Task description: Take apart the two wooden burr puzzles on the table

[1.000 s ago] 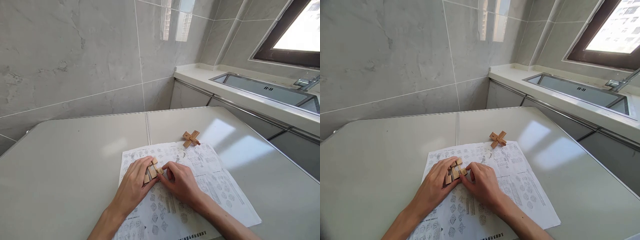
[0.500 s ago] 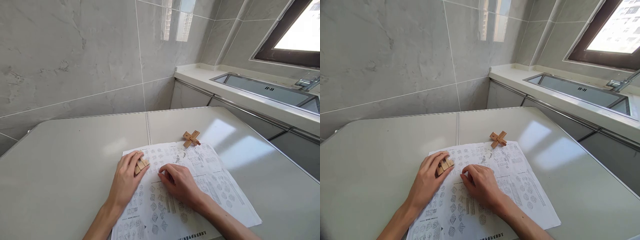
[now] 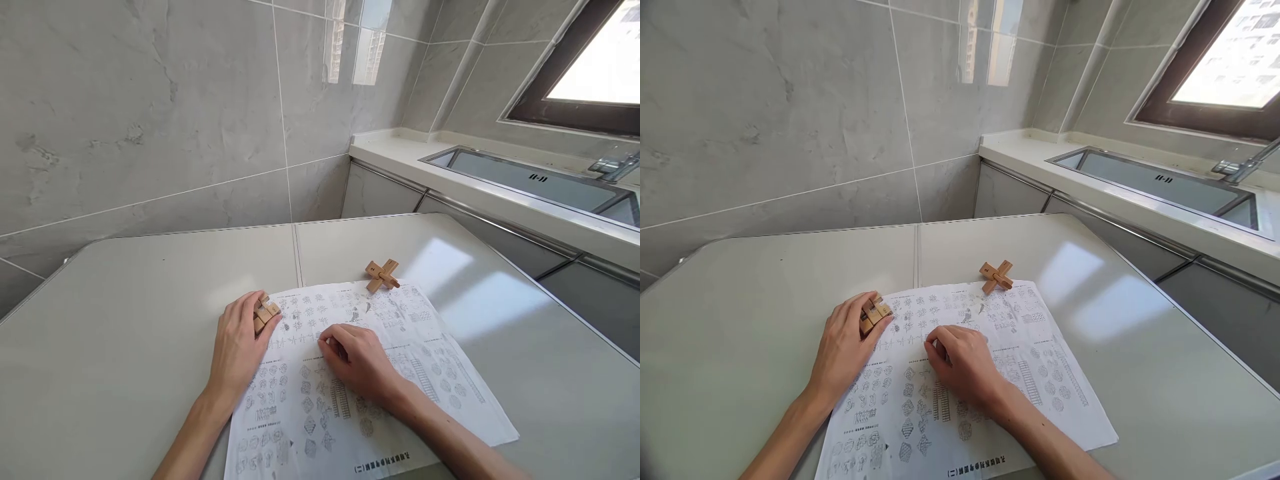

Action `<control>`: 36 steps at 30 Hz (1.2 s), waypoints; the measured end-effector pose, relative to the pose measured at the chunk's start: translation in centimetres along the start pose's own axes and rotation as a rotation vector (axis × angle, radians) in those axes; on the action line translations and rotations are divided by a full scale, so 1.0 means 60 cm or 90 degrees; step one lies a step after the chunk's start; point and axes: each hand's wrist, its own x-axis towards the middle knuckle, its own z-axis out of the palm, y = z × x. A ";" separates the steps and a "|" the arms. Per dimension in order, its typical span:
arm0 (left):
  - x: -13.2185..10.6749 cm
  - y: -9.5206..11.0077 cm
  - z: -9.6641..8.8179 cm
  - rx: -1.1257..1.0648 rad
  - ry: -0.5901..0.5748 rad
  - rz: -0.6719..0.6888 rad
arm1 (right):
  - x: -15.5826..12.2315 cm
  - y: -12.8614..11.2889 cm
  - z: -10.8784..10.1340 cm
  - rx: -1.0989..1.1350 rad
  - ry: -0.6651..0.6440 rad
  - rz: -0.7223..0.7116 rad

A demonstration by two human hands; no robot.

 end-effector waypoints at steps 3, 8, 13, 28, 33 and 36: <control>0.000 0.002 0.000 0.002 0.011 0.008 | 0.000 0.000 0.001 0.002 0.004 0.004; -0.003 0.006 -0.001 0.002 0.014 -0.004 | 0.000 -0.002 -0.001 0.025 0.003 0.025; -0.007 0.005 -0.001 0.014 0.023 0.004 | 0.000 -0.004 -0.004 0.062 -0.006 0.043; -0.070 0.115 -0.005 -0.248 -0.205 0.242 | 0.004 0.011 -0.007 0.230 -0.015 0.084; -0.080 0.113 -0.002 -0.244 -0.263 0.221 | 0.005 0.017 -0.003 0.286 0.013 0.118; -0.083 0.111 0.002 -0.232 -0.253 0.227 | 0.007 0.023 -0.001 0.331 0.030 0.141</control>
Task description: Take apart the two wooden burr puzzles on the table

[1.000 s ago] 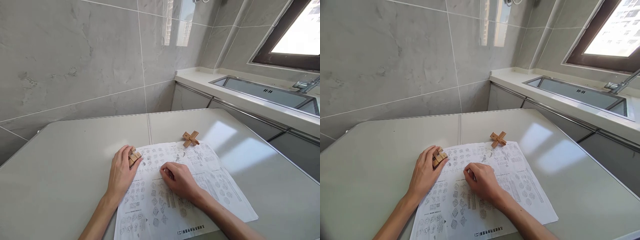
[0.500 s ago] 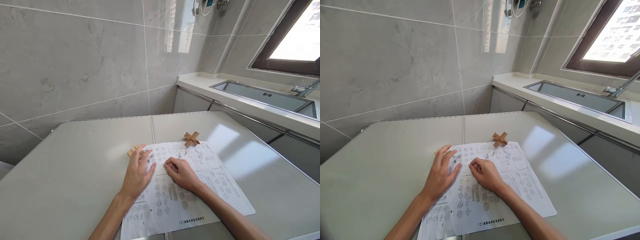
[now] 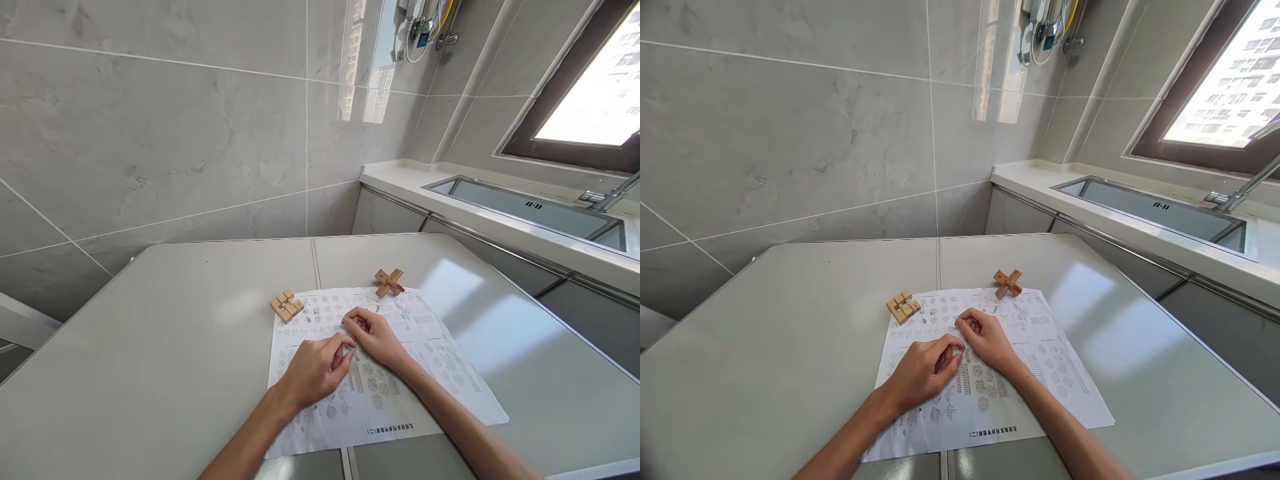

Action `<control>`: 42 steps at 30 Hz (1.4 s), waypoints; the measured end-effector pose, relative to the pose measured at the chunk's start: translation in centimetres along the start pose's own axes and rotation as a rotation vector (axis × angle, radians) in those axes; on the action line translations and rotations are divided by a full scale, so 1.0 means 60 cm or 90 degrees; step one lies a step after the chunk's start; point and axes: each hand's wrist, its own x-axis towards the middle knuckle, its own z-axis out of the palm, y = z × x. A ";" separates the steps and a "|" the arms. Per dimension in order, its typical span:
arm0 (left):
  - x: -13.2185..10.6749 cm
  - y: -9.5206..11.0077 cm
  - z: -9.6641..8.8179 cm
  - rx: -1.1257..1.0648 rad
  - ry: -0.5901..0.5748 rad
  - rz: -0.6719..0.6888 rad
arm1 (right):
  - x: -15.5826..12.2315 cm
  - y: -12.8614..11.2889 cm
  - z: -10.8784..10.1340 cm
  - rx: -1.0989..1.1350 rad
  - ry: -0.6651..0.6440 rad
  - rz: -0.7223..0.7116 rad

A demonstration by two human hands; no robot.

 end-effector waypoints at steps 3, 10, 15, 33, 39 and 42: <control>-0.001 -0.001 0.004 0.019 -0.001 0.016 | 0.004 0.003 -0.004 0.068 0.008 0.025; -0.001 -0.004 0.011 0.070 -0.007 0.071 | 0.015 0.012 -0.028 0.331 0.022 0.116; -0.001 -0.007 0.014 0.091 -0.016 0.105 | 0.031 0.032 -0.058 0.572 0.033 0.169; -0.002 -0.006 0.013 0.116 -0.020 0.110 | 0.037 0.050 -0.104 0.969 0.014 0.203; 0.001 -0.003 0.010 0.119 -0.026 0.104 | 0.043 0.051 -0.112 0.929 0.005 0.204; 0.002 -0.002 0.010 0.116 -0.026 0.100 | 0.047 0.052 -0.112 0.891 0.002 0.204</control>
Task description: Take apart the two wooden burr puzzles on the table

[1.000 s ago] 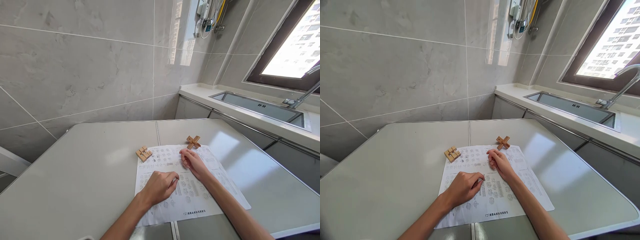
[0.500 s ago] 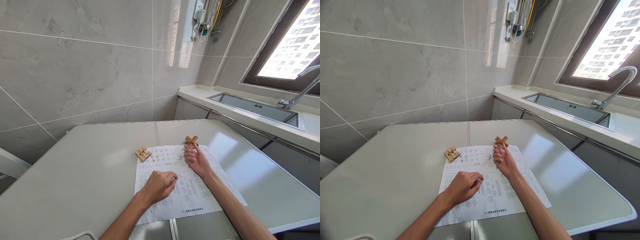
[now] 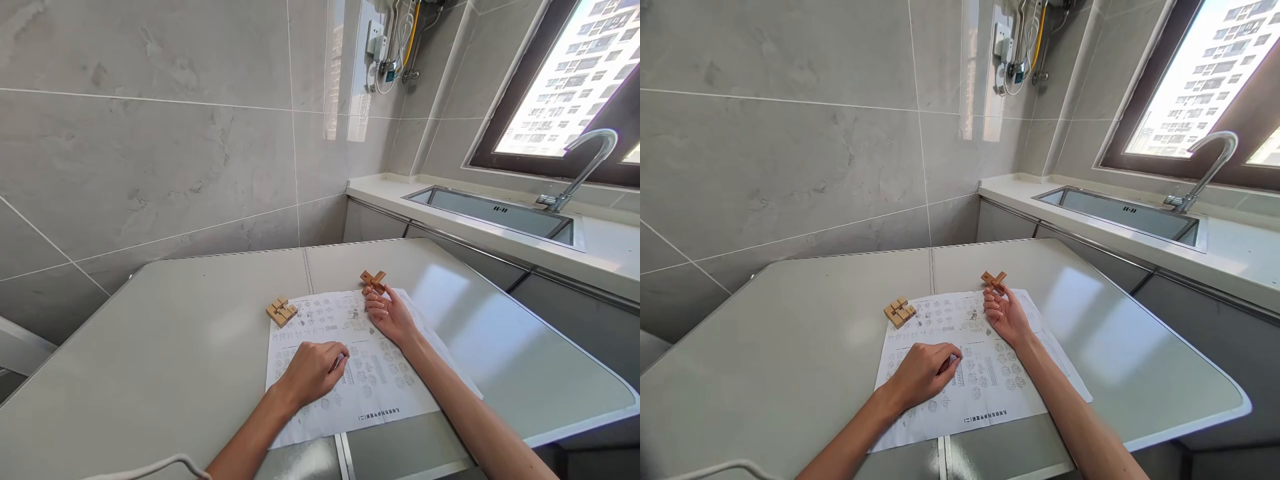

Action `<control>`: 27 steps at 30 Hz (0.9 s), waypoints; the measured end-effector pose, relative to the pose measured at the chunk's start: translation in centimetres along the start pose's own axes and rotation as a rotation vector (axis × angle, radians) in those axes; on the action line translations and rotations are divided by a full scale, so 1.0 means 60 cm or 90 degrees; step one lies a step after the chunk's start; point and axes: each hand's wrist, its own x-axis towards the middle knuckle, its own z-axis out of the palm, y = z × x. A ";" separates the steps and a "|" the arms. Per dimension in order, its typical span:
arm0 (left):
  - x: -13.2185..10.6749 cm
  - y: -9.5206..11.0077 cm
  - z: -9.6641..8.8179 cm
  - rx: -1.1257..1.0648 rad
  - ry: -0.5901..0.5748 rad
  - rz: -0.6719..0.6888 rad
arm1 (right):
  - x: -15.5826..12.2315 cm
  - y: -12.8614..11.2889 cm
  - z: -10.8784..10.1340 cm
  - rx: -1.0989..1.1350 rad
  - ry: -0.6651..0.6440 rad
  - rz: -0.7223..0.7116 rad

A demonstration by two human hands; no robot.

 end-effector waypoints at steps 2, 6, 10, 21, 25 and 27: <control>0.000 0.001 0.000 -0.003 0.000 -0.003 | 0.002 0.001 0.001 -0.030 0.001 -0.002; 0.000 0.004 -0.004 -0.012 -0.001 -0.008 | 0.005 0.006 0.004 -0.087 0.002 -0.018; 0.000 0.005 -0.007 -0.028 -0.003 -0.017 | 0.007 0.011 0.006 -0.144 0.006 -0.047; -0.001 0.003 -0.013 -0.154 0.055 -0.120 | -0.027 0.039 0.042 -0.480 0.007 -0.100; 0.001 -0.006 -0.009 -0.220 0.137 -0.189 | -0.069 0.057 0.057 -0.658 -0.027 -0.115; 0.003 -0.009 -0.006 -0.253 0.186 -0.216 | -0.094 0.066 0.059 -0.731 -0.040 -0.128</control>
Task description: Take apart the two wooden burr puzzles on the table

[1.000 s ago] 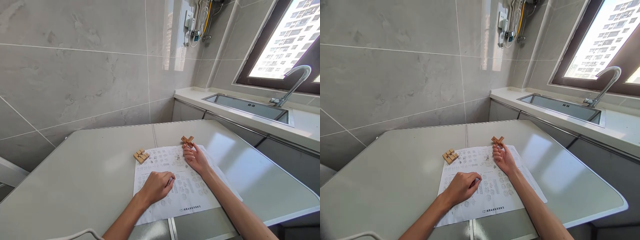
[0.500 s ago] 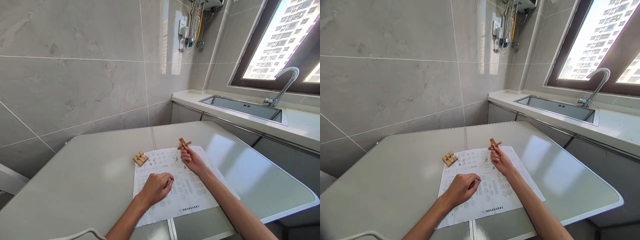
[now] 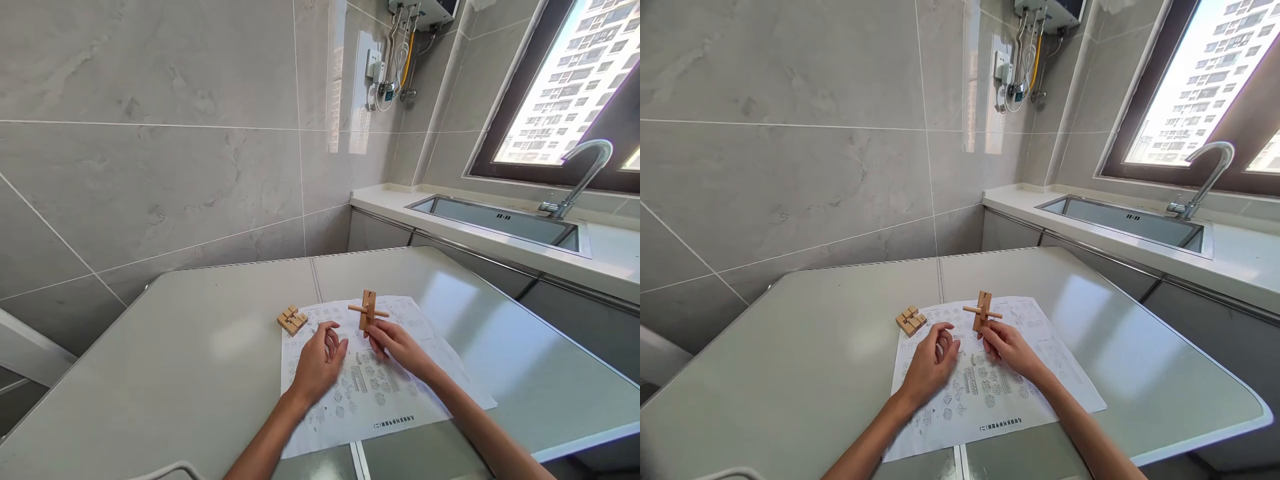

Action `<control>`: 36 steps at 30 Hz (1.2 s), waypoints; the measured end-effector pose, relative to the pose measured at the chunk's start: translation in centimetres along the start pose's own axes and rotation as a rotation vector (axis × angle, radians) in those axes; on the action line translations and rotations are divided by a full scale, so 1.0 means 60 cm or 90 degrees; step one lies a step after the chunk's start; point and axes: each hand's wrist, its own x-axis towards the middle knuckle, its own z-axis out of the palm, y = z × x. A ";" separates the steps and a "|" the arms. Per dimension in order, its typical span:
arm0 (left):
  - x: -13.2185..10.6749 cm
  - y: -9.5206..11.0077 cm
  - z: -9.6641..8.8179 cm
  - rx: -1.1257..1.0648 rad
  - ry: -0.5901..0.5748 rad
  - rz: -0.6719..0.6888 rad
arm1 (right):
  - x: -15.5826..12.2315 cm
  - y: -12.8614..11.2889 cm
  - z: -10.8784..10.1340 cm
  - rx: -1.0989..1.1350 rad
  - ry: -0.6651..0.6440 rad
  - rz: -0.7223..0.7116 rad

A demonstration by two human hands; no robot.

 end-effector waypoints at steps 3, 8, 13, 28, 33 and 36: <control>-0.001 -0.002 0.001 -0.046 0.043 0.001 | -0.040 -0.003 0.010 -0.092 -0.018 -0.019; -0.007 0.004 -0.007 -0.138 -0.042 0.050 | -0.092 -0.014 0.027 -0.317 -0.049 -0.105; -0.008 0.016 -0.009 -0.311 -0.208 0.058 | -0.116 -0.034 0.039 -0.431 -0.113 -0.137; -0.004 0.035 -0.009 -0.347 -0.165 0.014 | -0.096 -0.024 0.054 -0.382 -0.021 -0.166; 0.007 0.023 -0.021 -0.343 -0.116 0.009 | -0.090 -0.013 0.044 -0.387 0.055 -0.184; 0.013 0.018 -0.034 -0.307 -0.088 0.008 | -0.091 -0.015 0.030 -0.406 0.060 -0.175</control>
